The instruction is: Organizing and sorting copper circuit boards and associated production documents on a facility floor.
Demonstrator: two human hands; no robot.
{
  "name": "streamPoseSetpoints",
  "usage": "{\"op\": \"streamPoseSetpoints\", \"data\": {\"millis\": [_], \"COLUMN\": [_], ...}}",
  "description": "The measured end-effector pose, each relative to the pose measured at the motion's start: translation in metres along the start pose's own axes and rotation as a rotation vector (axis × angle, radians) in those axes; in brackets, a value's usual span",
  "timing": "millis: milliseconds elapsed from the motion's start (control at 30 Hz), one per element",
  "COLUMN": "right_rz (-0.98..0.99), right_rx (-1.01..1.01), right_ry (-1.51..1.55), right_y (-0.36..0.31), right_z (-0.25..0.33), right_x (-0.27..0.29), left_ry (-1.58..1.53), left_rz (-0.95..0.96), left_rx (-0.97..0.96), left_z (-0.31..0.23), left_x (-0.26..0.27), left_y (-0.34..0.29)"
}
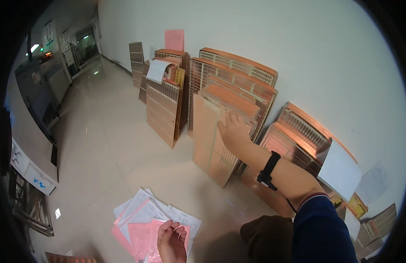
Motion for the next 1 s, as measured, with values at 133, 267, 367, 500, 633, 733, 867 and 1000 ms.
{"op": "streamPoseSetpoints", "data": {"millis": [133,267,367,500,633,733,867,1000], "right_rz": [-0.081,0.252,0.13,0.09,-0.096,-0.074,-0.007,0.038], "right_rx": [-0.202,-0.122,-0.214,-0.385,-0.507,-0.578,-0.626,-0.592], "right_ry": [0.46,0.709,0.928,1.238,1.615,1.769,1.879,1.882], "right_y": [0.018,0.026,0.017,0.011,0.004,-0.007,-0.006,-0.005], "right_z": [-0.001,-0.007,-0.038,-0.093,-0.118,-0.132,-0.118,-0.113], "right_x": [0.01,-0.011,-0.013,0.041,0.073,0.068,0.062,0.045], "left_ry": [0.045,0.043,0.046,0.046,0.058,-0.068,-0.294,-0.189], "left_rz": [0.002,-0.113,-0.137,-0.233,-0.262,-0.273,-0.014,-0.073], "left_rx": [-0.011,-0.045,-0.05,-0.114,-0.272,-0.308,-0.277,-0.366], "left_z": [0.001,0.001,-0.003,-0.019,-0.036,-0.042,-0.048,-0.055], "left_x": [0.002,0.007,0.016,0.037,0.055,0.052,0.045,0.04], "left_y": [0.004,0.012,0.019,0.022,0.033,0.036,0.038,0.033]}}
Point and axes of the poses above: each hand's wrist, its own y-axis towards the middle knuckle, its own x-axis out of the back of the hand, z = x × y, the point moved 4 cm from there along y, towards the middle knuckle, and after that the axes turned 9 degrees about x, right-handed, at the moved point
